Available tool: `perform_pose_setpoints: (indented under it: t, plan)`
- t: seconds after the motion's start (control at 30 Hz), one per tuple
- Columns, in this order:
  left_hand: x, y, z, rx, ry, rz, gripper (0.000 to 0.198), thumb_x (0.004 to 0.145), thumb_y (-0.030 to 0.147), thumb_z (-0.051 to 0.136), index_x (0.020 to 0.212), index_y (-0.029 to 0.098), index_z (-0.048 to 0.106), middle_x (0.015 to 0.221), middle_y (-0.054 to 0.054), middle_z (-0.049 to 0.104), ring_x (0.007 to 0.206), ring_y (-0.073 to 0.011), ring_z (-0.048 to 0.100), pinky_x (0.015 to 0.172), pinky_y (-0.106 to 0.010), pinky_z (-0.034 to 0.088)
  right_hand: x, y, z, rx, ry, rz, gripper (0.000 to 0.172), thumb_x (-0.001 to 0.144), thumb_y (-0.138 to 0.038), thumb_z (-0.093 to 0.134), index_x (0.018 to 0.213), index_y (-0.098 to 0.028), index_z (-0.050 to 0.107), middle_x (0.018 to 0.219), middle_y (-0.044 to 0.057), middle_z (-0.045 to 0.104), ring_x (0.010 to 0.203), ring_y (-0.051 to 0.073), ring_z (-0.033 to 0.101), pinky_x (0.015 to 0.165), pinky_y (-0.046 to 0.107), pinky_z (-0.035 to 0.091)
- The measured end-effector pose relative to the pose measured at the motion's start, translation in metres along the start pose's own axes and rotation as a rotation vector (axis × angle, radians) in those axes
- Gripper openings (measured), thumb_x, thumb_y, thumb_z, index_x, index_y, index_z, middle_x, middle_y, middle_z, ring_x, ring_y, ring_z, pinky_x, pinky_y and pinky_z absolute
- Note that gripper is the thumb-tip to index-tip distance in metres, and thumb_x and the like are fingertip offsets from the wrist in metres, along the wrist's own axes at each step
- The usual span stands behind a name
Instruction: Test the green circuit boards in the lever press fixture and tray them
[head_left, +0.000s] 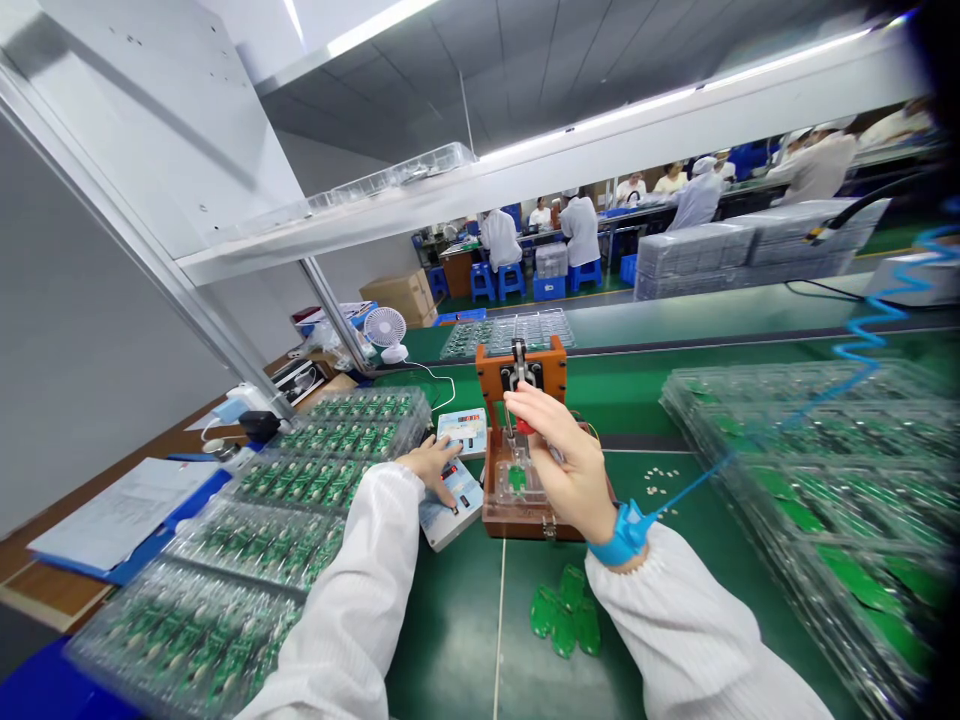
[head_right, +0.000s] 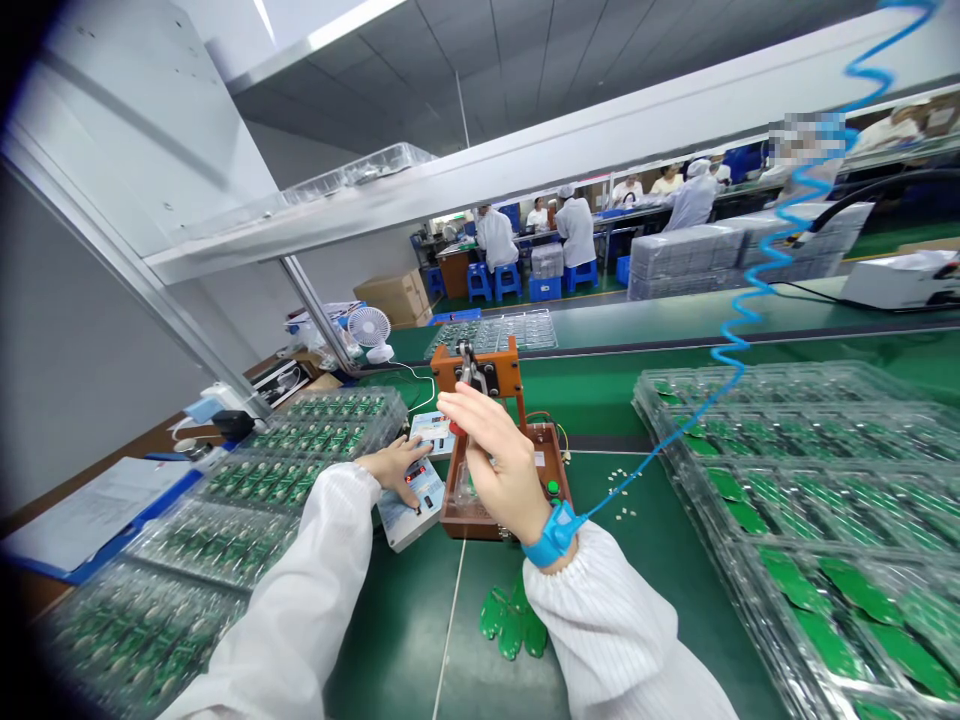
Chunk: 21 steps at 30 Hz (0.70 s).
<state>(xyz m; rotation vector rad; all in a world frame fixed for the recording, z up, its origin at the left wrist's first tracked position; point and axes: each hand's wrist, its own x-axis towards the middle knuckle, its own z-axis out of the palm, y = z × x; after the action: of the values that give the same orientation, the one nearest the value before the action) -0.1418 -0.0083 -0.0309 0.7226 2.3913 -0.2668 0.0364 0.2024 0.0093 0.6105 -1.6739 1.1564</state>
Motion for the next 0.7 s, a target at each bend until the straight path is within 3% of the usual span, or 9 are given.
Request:
perform_pose_setpoints:
  t: [0.4, 0.53, 0.6, 0.7]
  plan:
    - [0.002, 0.005, 0.001, 0.022, 0.015, -0.023, 0.140, 0.055, 0.060, 0.091, 0.164, 0.025, 0.011, 0.170, -0.013, -0.006, 0.155, -0.0434, -0.010, 0.125, -0.062, 0.013, -0.002, 0.000, 0.000, -0.009, 0.008, 0.013, 0.066, 0.094, 0.004, 0.042, 0.143, -0.037, 0.058, 0.140, -0.003, 0.063, 0.141, 0.022, 0.052, 0.119, 0.048, 0.048]
    - [-0.013, 0.016, -0.005, 0.018, 0.036, -0.040, 0.134, 0.054, 0.052, 0.094, 0.163, 0.026, 0.020, 0.171, -0.012, -0.004, 0.155, -0.0443, -0.008, 0.125, -0.062, 0.015, -0.001, 0.001, 0.001, -0.021, 0.015, 0.001, 0.066, 0.094, 0.004, 0.043, 0.143, -0.037, 0.058, 0.140, -0.003, 0.063, 0.139, 0.022, 0.053, 0.118, 0.049, 0.048]
    - [-0.032, 0.024, -0.010, 0.004, 0.140, -0.040, 0.125, 0.054, 0.042, 0.096, 0.159, 0.023, 0.030, 0.170, -0.016, 0.009, 0.155, -0.0460, 0.007, 0.123, -0.061, 0.024, -0.001, 0.001, 0.001, -0.020, 0.011, 0.001, 0.067, 0.093, 0.005, 0.043, 0.143, -0.037, 0.058, 0.140, -0.003, 0.063, 0.140, 0.022, 0.053, 0.118, 0.047, 0.049]
    - [-0.072, 0.050, -0.009, -0.015, 0.348, 0.011, 0.083, 0.072, 0.030, 0.087, 0.144, 0.015, 0.049, 0.145, -0.020, 0.054, 0.131, -0.0403, 0.054, 0.109, -0.054, 0.046, 0.000, 0.000, 0.001, -0.017, 0.008, 0.002, 0.069, 0.092, 0.006, 0.043, 0.143, -0.038, 0.057, 0.141, -0.004, 0.062, 0.140, 0.020, 0.052, 0.119, 0.044, 0.048]
